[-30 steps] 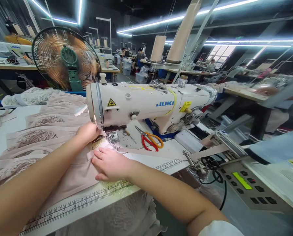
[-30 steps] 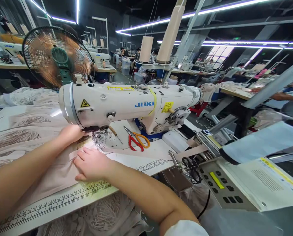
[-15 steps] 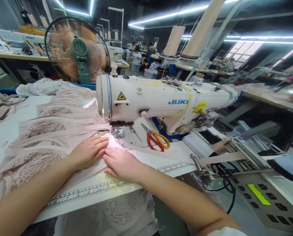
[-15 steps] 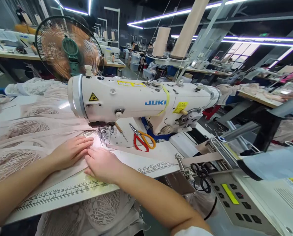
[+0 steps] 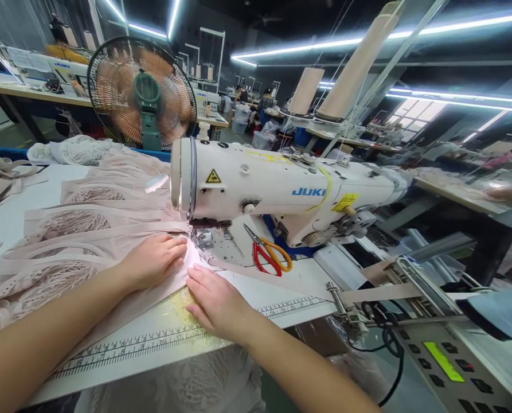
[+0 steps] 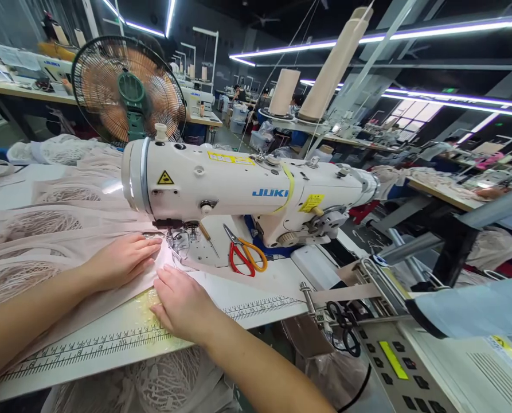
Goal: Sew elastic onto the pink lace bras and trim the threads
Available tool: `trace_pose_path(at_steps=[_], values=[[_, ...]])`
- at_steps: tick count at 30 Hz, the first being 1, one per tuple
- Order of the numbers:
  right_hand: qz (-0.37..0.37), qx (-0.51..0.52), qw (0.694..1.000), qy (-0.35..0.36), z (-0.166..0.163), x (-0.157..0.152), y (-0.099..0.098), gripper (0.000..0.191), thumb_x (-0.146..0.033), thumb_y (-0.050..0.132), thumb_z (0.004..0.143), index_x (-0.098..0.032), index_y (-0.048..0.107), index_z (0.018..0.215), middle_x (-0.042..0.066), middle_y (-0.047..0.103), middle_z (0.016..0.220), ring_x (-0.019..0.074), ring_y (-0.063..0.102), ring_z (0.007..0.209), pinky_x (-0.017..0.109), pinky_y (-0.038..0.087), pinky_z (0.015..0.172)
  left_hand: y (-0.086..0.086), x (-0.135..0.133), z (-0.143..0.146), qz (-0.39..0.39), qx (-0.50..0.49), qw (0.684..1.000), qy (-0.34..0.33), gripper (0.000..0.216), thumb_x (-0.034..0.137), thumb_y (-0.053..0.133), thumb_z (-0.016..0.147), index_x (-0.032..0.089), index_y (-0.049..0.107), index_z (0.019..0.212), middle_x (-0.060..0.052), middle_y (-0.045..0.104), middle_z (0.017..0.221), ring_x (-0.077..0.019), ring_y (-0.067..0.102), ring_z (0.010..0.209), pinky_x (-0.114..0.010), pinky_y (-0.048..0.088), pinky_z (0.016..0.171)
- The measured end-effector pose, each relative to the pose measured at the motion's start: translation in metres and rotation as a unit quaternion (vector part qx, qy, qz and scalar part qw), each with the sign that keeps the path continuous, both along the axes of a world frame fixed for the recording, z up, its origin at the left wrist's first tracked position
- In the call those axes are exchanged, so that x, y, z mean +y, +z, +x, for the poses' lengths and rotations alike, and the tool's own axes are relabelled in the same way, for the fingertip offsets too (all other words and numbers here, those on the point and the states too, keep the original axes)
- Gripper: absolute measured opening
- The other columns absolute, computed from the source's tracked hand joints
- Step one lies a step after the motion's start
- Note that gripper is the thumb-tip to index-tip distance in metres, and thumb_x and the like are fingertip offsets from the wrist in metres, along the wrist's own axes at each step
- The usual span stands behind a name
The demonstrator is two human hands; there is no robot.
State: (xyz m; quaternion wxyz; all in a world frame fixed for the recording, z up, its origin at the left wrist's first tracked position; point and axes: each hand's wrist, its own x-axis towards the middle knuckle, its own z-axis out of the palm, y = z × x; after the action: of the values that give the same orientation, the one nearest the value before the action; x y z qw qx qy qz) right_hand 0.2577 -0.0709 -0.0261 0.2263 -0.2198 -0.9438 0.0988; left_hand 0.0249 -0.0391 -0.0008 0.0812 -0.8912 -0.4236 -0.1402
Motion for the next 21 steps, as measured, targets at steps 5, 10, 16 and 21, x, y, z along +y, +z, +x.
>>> trace_pose_path(at_steps=[5,10,16,21], values=[[0.0,0.003,1.0,-0.002,0.0,0.001,0.002,0.044,-0.031,0.047,0.094,-0.001,0.057,0.125,0.022,0.058,0.136,0.031,0.047,0.135,0.044,0.039,0.114,-0.003,0.005,-0.002,0.0,0.005,1.0,0.003,0.037,0.032,0.038,0.097,0.018,0.07,0.109,-0.01,0.069,0.123,-0.0259,0.062,0.095,-0.041,0.05,0.084],[-0.01,-0.002,1.0,-0.005,0.001,0.001,0.005,0.043,-0.029,0.047,0.094,-0.001,0.056,0.126,0.023,0.057,0.137,0.0304,0.046,0.136,0.047,0.039,0.114,-0.003,0.008,-0.003,-0.006,0.003,1.0,0.008,0.043,0.036,0.034,0.098,0.017,0.07,0.112,-0.011,0.069,0.123,-0.027,0.062,0.097,-0.042,0.051,0.084],[-0.017,-0.013,1.0,-0.012,0.001,0.001,0.005,0.042,-0.028,0.049,0.093,-0.004,0.055,0.127,0.022,0.056,0.137,0.0301,0.045,0.137,0.047,0.04,0.114,-0.002,0.011,-0.003,-0.009,0.013,1.0,0.004,0.043,0.036,0.034,0.098,0.017,0.07,0.111,-0.011,0.069,0.122,-0.028,0.062,0.101,-0.042,0.052,0.086],[-0.015,-0.003,1.0,-0.023,0.001,0.001,0.005,0.044,-0.029,0.049,0.094,-0.002,0.055,0.127,0.023,0.054,0.139,0.0308,0.043,0.138,0.045,0.038,0.116,0.0,0.014,-0.005,-0.004,0.028,1.0,0.001,0.043,0.035,0.033,0.098,0.016,0.07,0.111,-0.01,0.069,0.123,-0.0281,0.063,0.102,-0.042,0.052,0.086]])
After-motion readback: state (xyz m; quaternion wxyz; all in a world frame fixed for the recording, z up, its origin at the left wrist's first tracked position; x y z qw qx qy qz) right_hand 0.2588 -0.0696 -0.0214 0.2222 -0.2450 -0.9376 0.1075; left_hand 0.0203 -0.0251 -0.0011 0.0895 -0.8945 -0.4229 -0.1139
